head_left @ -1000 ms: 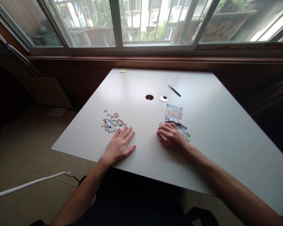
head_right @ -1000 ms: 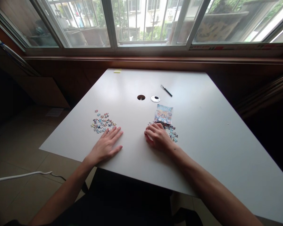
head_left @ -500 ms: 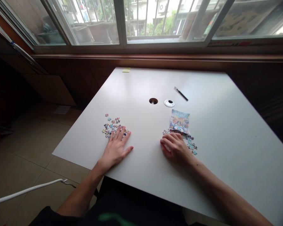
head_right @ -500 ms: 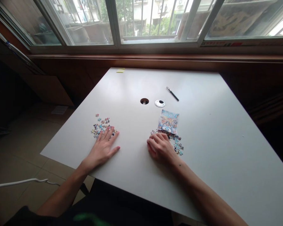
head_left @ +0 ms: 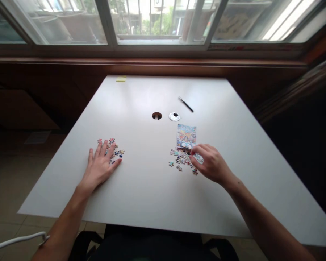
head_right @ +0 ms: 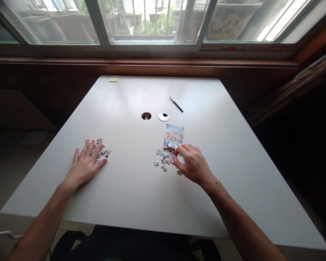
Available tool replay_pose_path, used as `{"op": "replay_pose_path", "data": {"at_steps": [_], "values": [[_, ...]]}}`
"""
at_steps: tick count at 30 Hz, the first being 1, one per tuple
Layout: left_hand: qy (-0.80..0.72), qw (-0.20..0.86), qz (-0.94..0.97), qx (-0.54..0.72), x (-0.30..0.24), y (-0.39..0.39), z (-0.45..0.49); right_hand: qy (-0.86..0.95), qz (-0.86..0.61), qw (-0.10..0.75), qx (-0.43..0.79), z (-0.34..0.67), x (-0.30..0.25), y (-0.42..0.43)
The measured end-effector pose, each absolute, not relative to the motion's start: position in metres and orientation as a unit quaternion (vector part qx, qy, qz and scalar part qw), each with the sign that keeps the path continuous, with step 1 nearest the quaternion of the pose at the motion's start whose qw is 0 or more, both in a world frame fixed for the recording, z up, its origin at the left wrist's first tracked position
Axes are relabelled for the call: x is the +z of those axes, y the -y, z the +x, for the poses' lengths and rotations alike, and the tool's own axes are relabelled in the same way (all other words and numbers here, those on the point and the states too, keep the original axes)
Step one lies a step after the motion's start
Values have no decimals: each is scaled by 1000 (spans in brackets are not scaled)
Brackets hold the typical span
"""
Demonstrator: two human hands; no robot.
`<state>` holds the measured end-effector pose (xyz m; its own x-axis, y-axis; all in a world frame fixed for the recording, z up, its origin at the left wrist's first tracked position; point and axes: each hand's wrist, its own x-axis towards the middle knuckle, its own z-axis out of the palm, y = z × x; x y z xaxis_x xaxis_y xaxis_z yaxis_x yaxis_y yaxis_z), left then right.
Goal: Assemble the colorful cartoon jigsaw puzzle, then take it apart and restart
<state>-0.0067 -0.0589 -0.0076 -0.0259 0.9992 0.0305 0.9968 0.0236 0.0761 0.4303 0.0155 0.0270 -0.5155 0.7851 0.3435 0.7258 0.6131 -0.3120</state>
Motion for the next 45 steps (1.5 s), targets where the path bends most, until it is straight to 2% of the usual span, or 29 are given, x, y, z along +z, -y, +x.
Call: {"op": "replay_pose_path", "data": {"at_steps": [4,8,11,14,18,21,25,31,34,38,41,45], "values": [[-654,8,753,72,-2,40,28,829,-488,273,32,459,23,-30],[-512,74,853,72,9,23,107,846,-486,215,39,458,9,-44],[-464,106,877,71,8,19,160,853,-486,185,36,449,5,-51],[-457,132,878,61,0,21,194,855,-486,180,13,444,4,-58],[-462,129,874,79,-15,19,221,814,-532,232,-14,449,1,-73],[-476,126,864,102,-23,11,240,770,-573,280,12,455,-4,-89],[-484,123,858,119,-27,-7,266,751,-587,301,33,462,-7,-101],[-475,122,863,123,-19,-37,297,743,-585,319,60,473,-2,-67],[-470,120,864,135,-9,-40,285,775,-565,274,75,474,-11,-29],[-455,79,878,123,-2,-15,217,784,-591,182,57,472,-29,12],[-483,34,870,97,-9,16,152,784,-607,120,42,467,-36,19],[-532,2,845,56,-18,44,90,781,-618,82,32,456,-34,7]]}}
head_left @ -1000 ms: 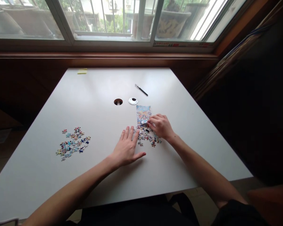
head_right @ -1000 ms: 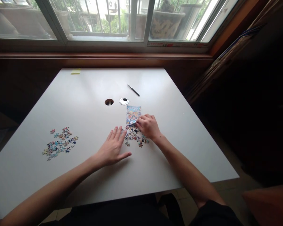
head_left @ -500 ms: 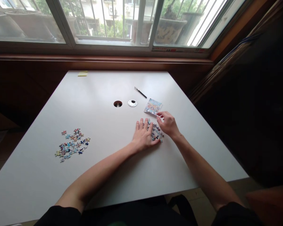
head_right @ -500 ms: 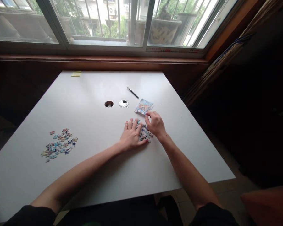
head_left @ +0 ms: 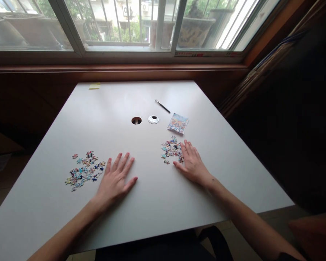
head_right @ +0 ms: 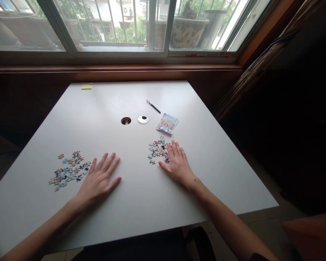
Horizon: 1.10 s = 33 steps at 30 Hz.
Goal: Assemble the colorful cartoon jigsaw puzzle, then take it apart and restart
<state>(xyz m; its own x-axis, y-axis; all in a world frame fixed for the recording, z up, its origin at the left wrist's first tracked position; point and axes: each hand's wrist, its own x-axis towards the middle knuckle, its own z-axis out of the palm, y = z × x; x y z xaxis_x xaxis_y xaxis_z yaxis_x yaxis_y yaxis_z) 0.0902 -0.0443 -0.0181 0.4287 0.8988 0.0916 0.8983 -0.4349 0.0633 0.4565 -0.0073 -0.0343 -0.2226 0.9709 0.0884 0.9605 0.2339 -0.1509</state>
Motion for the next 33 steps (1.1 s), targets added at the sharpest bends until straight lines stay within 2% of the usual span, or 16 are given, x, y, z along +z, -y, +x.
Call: {"op": "replay_pose_path", "data": {"at_steps": [9,15,20,24,26,30,33], "values": [[-603,-21,797,21,-20,32,29,782,-619,33,64,423,-20,-20],[-565,-34,820,82,-15,19,54,800,-595,24,80,393,-17,-23],[-461,45,882,90,-19,1,112,831,-534,77,135,359,-18,-19],[-431,75,895,85,-23,-17,134,835,-459,190,235,369,-11,-22],[-412,85,903,83,-23,-27,139,833,-442,229,243,388,-7,-25],[-369,102,920,80,-21,-47,155,840,-456,189,226,419,-6,-27],[-353,111,925,85,-21,-62,169,863,-405,180,244,428,-7,-26]]}}
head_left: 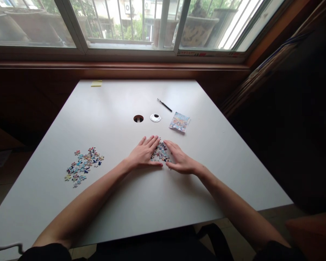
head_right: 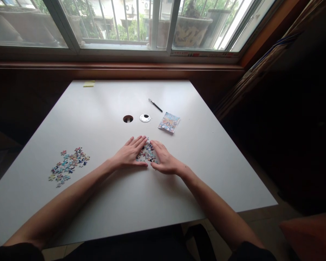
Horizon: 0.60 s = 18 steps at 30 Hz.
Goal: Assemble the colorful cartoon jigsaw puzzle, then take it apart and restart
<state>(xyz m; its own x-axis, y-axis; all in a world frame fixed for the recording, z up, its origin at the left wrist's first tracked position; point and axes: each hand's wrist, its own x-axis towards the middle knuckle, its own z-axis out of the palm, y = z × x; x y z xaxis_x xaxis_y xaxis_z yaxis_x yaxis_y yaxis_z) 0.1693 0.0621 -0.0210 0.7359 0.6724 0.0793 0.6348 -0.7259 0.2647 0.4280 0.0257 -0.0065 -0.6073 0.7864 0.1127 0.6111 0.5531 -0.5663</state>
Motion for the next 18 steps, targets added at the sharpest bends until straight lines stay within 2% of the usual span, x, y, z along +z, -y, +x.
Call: {"op": "replay_pose_path", "data": {"at_steps": [7,13,18], "values": [[-335,116,931,92,-21,-63,173,888,-377,142,220,447,-8,-25],[-333,126,931,80,-19,-79,160,854,-454,211,140,401,-15,-36],[-356,160,908,155,-13,-84,124,850,-415,264,190,406,-11,-53]]}}
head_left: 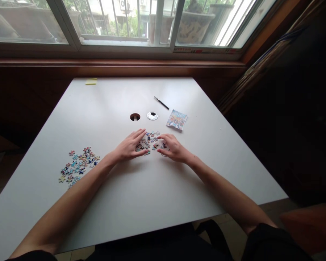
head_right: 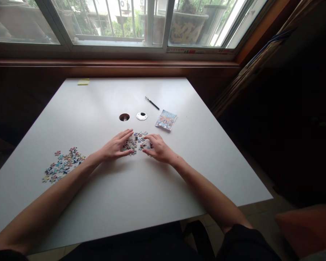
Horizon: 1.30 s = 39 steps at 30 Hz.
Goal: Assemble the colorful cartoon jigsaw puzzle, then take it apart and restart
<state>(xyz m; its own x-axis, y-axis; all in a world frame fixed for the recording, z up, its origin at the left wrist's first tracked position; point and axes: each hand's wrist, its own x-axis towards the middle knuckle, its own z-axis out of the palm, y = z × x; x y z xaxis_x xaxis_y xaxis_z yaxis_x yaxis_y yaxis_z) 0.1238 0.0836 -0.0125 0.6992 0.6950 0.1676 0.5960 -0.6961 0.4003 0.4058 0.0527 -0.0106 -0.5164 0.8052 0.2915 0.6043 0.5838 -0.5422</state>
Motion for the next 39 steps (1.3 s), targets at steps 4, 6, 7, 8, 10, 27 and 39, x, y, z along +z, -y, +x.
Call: {"op": "replay_pose_path", "data": {"at_steps": [4,6,7,8,10,27,39], "values": [[-352,126,900,224,-11,-61,103,858,-383,270,212,431,-9,-50],[-339,102,908,224,-10,-54,102,865,-372,259,214,434,-10,-46],[-327,93,915,216,-11,-53,103,868,-370,256,209,432,-11,-46],[-314,87,922,208,-11,-52,104,868,-373,258,200,429,-13,-45],[-292,88,930,203,-11,-53,107,860,-393,272,179,419,-16,-46],[-315,142,891,296,-18,-54,102,869,-366,309,124,386,-25,-44],[-268,84,925,256,-16,-53,101,779,-464,400,132,410,-26,-52]]}}
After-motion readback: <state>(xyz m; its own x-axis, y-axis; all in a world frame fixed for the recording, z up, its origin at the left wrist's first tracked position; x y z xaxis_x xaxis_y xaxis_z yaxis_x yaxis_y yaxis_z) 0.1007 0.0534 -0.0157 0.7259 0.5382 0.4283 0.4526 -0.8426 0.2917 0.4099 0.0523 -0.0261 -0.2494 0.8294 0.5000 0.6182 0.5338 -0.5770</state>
